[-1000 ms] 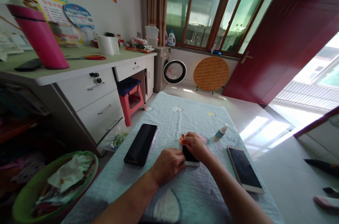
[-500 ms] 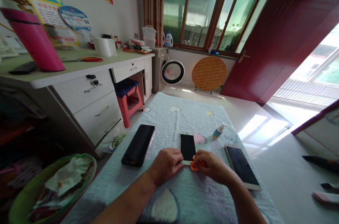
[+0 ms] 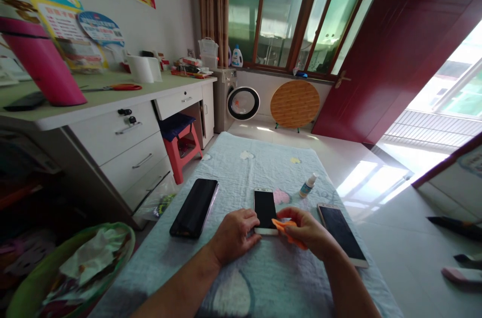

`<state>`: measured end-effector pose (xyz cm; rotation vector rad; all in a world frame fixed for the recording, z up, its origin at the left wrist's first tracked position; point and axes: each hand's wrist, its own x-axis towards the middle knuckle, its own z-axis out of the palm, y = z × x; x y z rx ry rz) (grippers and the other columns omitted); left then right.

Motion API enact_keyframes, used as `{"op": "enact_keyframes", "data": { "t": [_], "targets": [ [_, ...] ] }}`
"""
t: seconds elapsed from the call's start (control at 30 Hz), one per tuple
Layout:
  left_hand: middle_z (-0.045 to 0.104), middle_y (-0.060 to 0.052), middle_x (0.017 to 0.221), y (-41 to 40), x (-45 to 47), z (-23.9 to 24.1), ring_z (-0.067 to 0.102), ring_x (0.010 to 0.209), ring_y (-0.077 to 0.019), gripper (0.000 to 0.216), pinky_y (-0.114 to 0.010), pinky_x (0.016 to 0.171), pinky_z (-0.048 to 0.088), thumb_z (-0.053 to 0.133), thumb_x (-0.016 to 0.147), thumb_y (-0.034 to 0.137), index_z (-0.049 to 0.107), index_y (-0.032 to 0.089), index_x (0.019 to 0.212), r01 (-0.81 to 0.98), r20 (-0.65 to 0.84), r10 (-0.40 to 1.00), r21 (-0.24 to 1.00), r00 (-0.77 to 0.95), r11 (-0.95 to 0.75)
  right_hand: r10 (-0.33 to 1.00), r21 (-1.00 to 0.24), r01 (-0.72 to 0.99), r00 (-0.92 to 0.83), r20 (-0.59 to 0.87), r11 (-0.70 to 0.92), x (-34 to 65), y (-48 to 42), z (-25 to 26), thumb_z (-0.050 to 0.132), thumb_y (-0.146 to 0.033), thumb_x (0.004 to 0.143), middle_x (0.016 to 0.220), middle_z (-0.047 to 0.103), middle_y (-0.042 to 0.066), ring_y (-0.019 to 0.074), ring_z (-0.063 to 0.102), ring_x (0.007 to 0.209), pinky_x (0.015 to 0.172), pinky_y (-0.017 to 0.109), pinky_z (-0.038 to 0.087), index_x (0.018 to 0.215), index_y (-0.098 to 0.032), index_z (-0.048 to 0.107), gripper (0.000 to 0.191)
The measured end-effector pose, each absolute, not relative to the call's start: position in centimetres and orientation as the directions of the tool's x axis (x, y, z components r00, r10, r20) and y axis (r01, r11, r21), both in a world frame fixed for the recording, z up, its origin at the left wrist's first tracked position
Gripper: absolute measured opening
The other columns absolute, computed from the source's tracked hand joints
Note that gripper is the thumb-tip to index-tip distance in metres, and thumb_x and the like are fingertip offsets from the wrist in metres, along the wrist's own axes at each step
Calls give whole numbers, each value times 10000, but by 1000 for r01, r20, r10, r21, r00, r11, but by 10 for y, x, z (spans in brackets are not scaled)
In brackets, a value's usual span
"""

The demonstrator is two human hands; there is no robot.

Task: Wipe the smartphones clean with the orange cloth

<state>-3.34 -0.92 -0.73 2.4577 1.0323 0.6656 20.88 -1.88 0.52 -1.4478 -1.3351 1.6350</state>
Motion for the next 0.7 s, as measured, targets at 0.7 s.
{"op": "enact_keyframes", "data": {
  "t": [0.7],
  "targets": [
    [674, -61, 915, -16, -21, -23, 668, 825, -246, 590, -349, 752, 507, 527, 884, 291, 267, 155, 1395, 660, 414, 823, 499, 388, -562, 861, -928, -264, -499, -101, -262, 183, -16, -9, 801, -415, 694, 716, 604, -13, 54, 465, 505, 420, 153, 278, 1248, -209, 607, 623]
  ]
}}
